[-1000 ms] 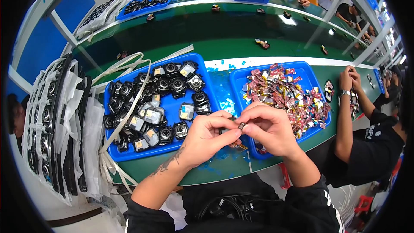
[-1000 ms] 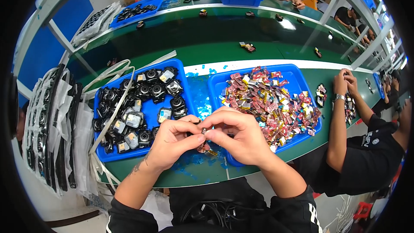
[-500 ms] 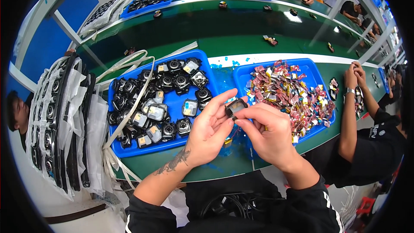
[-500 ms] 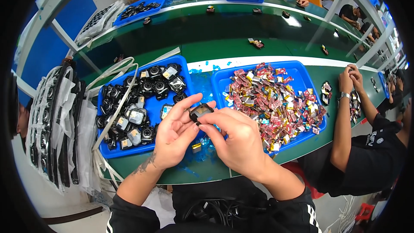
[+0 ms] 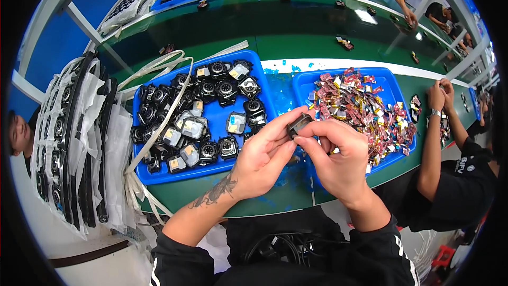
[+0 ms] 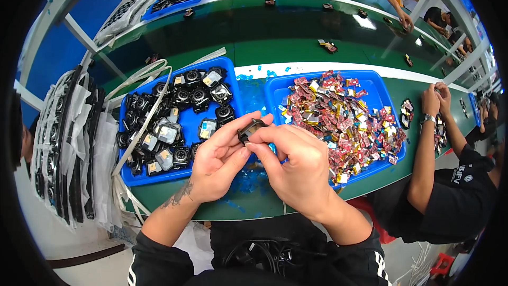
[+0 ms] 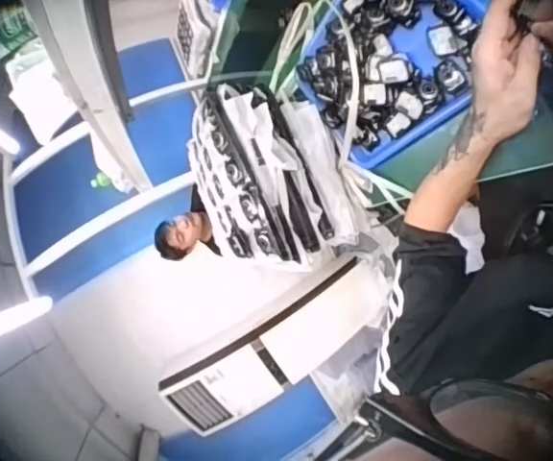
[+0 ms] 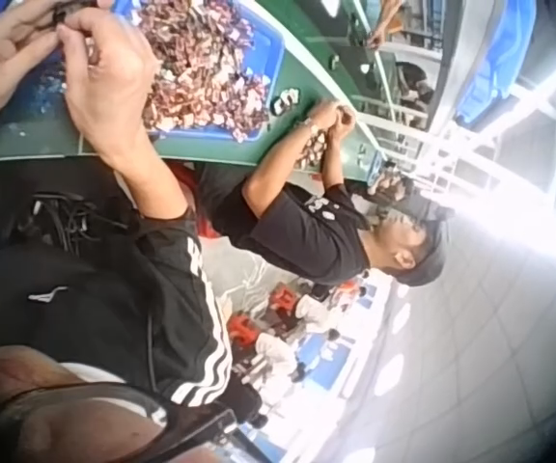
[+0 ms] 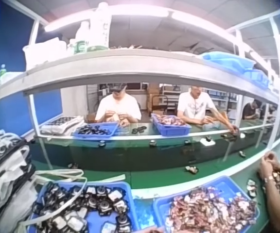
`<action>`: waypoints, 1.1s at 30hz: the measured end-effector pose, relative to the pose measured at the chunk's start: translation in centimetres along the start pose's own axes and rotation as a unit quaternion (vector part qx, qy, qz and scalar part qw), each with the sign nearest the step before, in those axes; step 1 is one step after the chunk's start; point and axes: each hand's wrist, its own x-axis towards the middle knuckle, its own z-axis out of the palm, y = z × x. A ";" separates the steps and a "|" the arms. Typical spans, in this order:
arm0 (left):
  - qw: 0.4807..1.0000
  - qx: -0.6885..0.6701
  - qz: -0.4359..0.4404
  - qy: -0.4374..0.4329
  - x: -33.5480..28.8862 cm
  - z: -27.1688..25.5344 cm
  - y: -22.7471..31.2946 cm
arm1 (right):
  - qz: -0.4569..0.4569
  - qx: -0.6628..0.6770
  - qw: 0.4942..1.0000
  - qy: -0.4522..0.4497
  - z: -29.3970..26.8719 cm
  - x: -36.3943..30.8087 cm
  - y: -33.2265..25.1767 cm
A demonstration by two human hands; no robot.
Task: Assemble small electronic components by peeling adhesive backing and sticking them onto parts.
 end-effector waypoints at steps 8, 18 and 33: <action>0.998 0.062 0.000 0.000 -0.2 0.2 0.0 | -0.023 -0.028 0.999 0.007 -0.1 0.6 0.0; 0.999 0.000 0.021 0.024 0.3 0.3 0.1 | 0.134 0.300 0.944 0.030 -0.6 -1.0 2.4; 0.917 0.372 0.143 -0.001 0.2 -0.1 1.0 | 0.266 0.543 0.787 -0.121 -2.7 -2.1 3.0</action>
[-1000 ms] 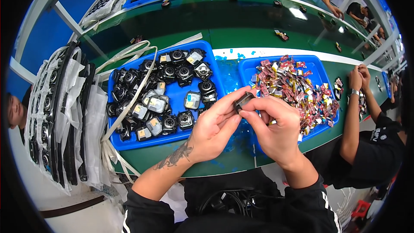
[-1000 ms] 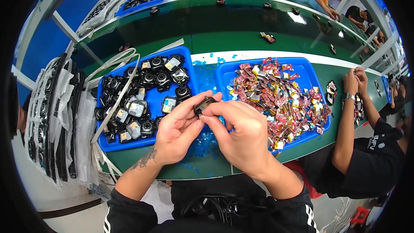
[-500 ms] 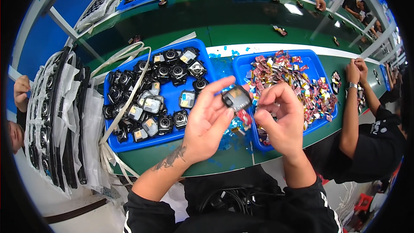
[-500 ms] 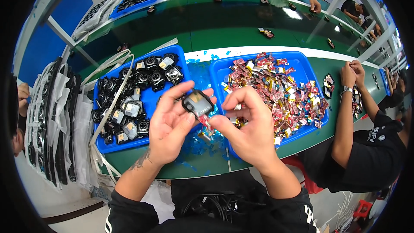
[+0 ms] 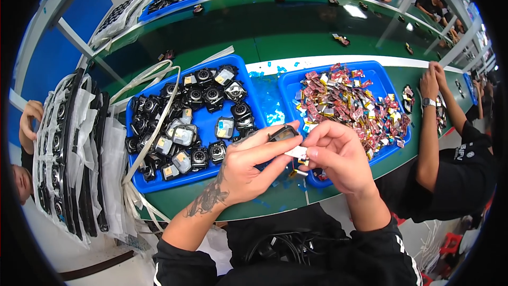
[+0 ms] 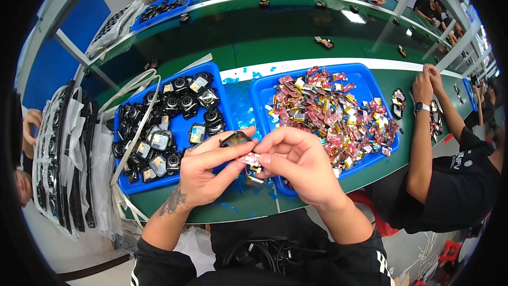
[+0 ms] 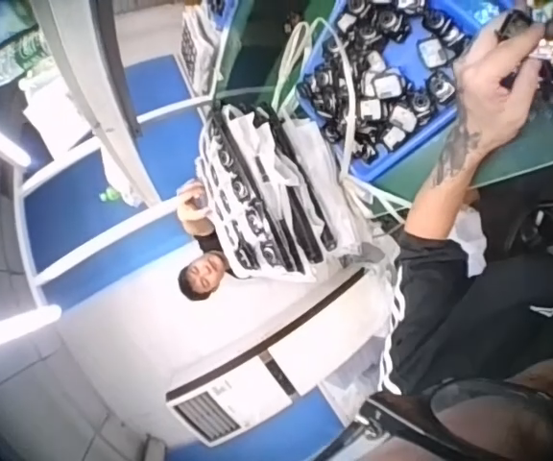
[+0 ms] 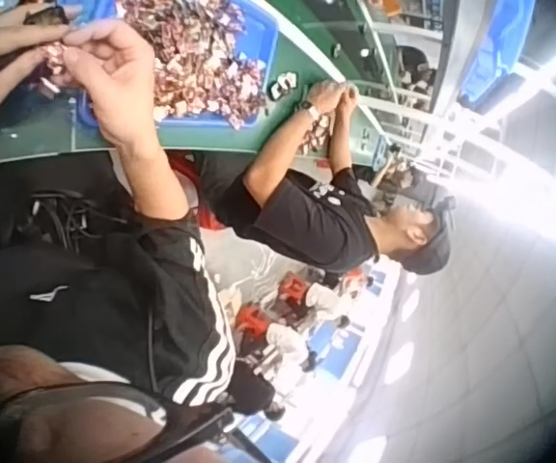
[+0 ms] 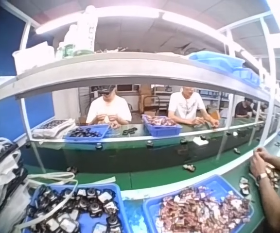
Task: Assemble small electronic components by peeling adhesive backing and sticking them onto parts.
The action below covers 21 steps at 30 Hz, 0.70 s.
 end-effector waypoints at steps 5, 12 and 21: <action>0.998 -0.019 -0.039 -0.035 -0.1 0.3 0.1 | -0.091 -0.251 0.963 0.021 1.0 -1.4 -1.1; 0.990 -0.097 -0.033 -0.093 -0.3 0.0 -0.2 | -0.276 -0.505 0.817 -0.022 1.0 -1.7 -2.7; 0.955 -0.201 -0.210 -0.059 -0.9 1.0 0.4 | -0.091 -0.156 0.983 0.030 0.7 -1.9 -0.6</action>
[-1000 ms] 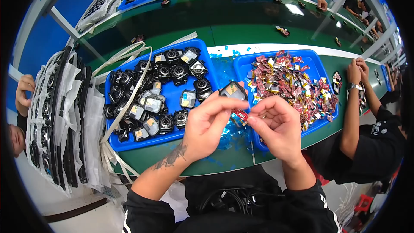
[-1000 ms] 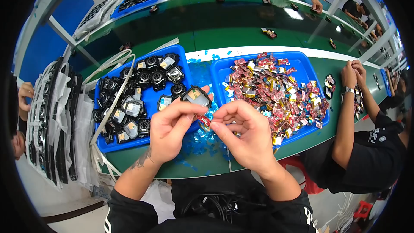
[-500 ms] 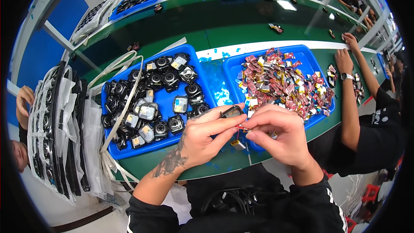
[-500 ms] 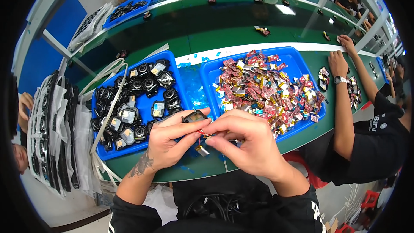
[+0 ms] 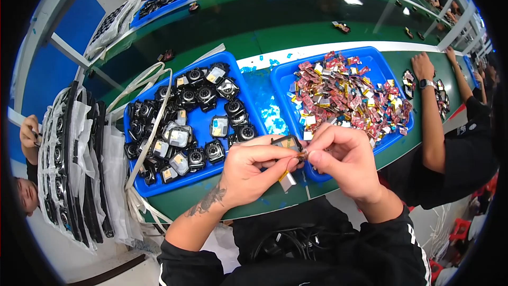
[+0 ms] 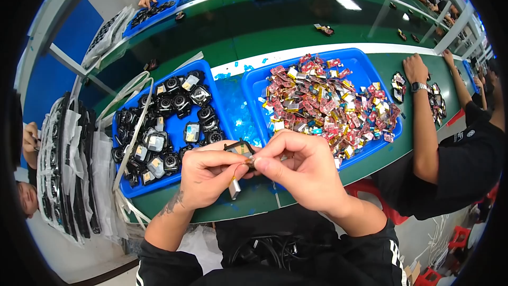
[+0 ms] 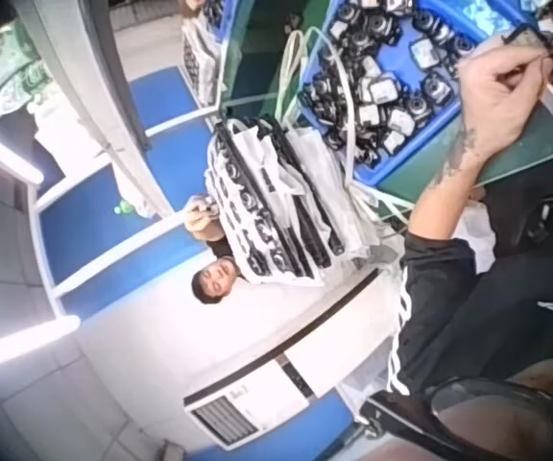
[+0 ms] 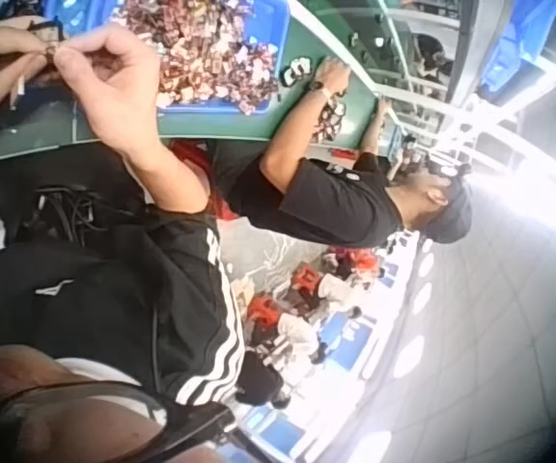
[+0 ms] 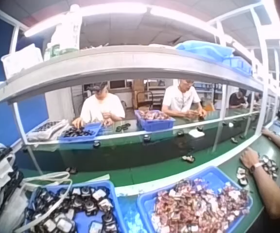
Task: Assemble small electronic components by peeling adhesive backing and sticking them onto parts.
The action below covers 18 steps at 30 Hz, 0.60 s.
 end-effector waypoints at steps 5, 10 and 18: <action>0.998 0.052 0.007 0.034 0.1 0.1 -0.2 | 0.030 0.007 0.999 0.045 0.6 0.1 0.6; 0.999 -0.022 0.025 0.030 0.3 0.3 0.2 | -0.094 -0.190 0.975 0.071 1.1 -0.1 1.4; 0.997 -0.078 0.011 -0.006 0.2 0.3 -0.1 | -0.042 -0.164 0.982 0.085 0.9 0.4 1.5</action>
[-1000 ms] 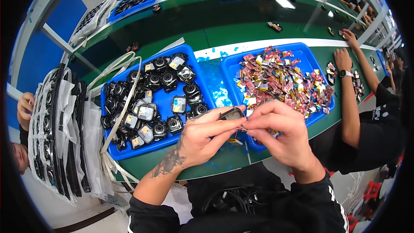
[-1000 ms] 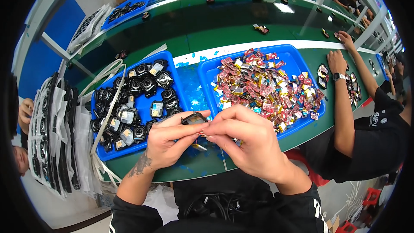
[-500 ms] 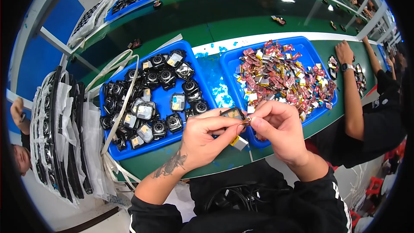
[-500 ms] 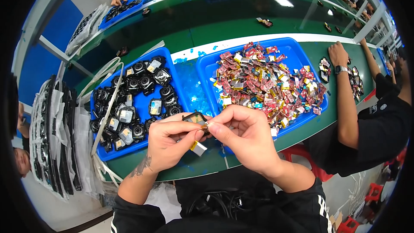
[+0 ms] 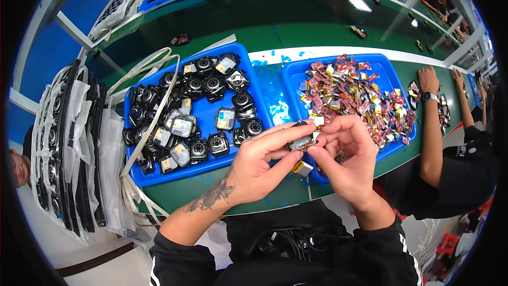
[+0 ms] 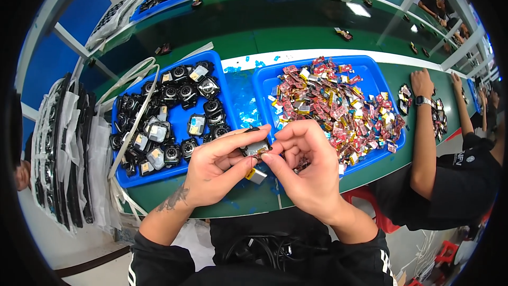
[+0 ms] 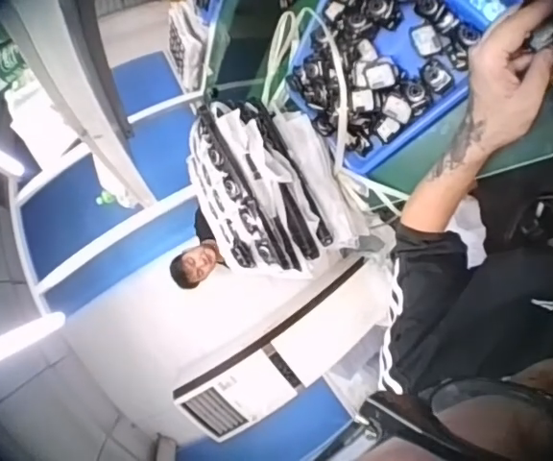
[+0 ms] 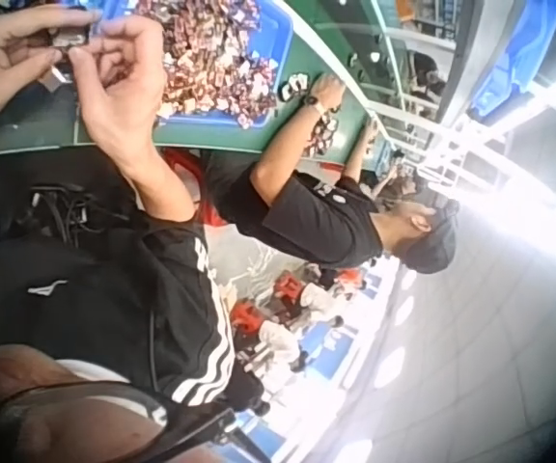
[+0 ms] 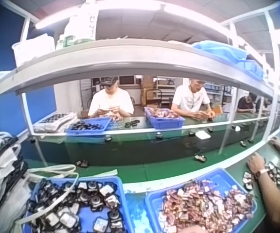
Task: Assemble small electronic components by peeling adhesive backing and sticking them onto parts.
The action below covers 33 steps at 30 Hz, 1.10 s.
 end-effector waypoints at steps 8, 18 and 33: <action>0.998 0.052 0.008 0.042 0.0 0.7 0.1 | -0.041 -0.068 0.997 0.016 0.5 -0.1 1.7; 0.944 0.307 0.061 0.105 1.1 -3.3 3.0 | -0.016 -0.071 0.997 -0.024 0.0 6.1 -0.3; 0.820 0.548 -0.029 0.165 0.2 -7.0 1.7 | 0.046 -0.504 0.862 -0.030 -3.3 27.9 8.6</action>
